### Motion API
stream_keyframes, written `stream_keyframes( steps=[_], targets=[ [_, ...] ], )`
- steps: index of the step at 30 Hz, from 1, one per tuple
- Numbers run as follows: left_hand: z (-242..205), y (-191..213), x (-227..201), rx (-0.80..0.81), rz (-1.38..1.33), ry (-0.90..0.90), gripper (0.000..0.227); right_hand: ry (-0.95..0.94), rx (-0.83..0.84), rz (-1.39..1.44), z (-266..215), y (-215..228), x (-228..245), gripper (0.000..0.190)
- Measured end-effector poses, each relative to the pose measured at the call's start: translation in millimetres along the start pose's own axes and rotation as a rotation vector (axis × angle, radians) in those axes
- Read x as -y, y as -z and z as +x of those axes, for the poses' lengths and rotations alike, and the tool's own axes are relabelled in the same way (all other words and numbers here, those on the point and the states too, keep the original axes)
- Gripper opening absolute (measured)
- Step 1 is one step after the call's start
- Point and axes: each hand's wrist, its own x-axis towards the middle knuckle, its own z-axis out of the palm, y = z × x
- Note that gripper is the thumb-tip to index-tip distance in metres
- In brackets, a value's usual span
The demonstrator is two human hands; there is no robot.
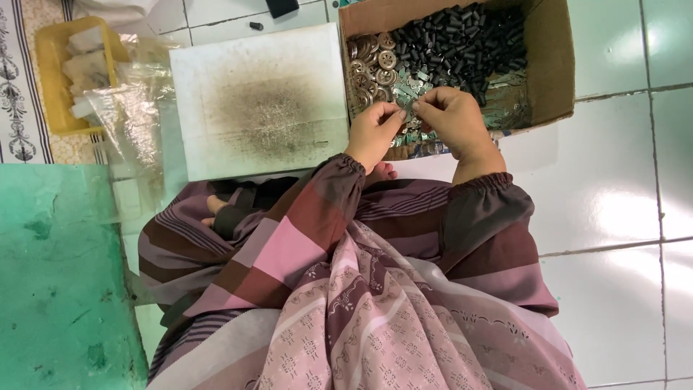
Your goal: The person sits on the floor and places small metal parts from a cardboard box into a clear plastic bag. They then seal the bag with tape and place it into a yellow container. The person continues to pick up and inspect additional metal parts from the box.
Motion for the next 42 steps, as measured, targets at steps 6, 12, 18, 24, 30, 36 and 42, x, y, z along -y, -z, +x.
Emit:
stream_keyframes(
  steps=[6, 12, 18, 24, 30, 36, 42],
  targets=[
    [-3.0, -6.1, -0.1, -0.038, -0.023, 0.014, 0.019, 0.036, 0.036, 0.007, 1.4, 1.8, 0.4, 0.009],
    [-6.4, -8.4, -13.8, -0.036, -0.111, 0.01, 0.017, 0.024, 0.016, 0.101, 8.1, 3.2, -5.5, 0.009],
    [-3.7, -7.6, -19.3, -0.053, -0.034, -0.051, 0.032, 0.021, 0.02, 0.109, 13.9, 3.9, -10.0, 0.01],
    [-7.0, -14.1, -18.4, -0.151, 0.143, -0.3, 0.038, 0.021, 0.023, 0.122, 15.0, 0.1, -14.7, 0.009],
    [2.6, -3.9, -0.8, -0.166, 0.279, -0.485, 0.027, 0.062, 0.043, 0.202, 8.4, -3.8, -7.6, 0.008],
    [-9.6, -0.3, -1.6, -0.224, 0.307, -0.547, 0.02, 0.098, 0.058, 0.35, 1.5, -17.6, -10.3, 0.011],
    [-34.6, 16.3, -12.0, -0.186, 0.111, -0.239, 0.017, 0.153, 0.042, 0.401, -19.4, -29.3, -1.9, 0.012]
  ],
)
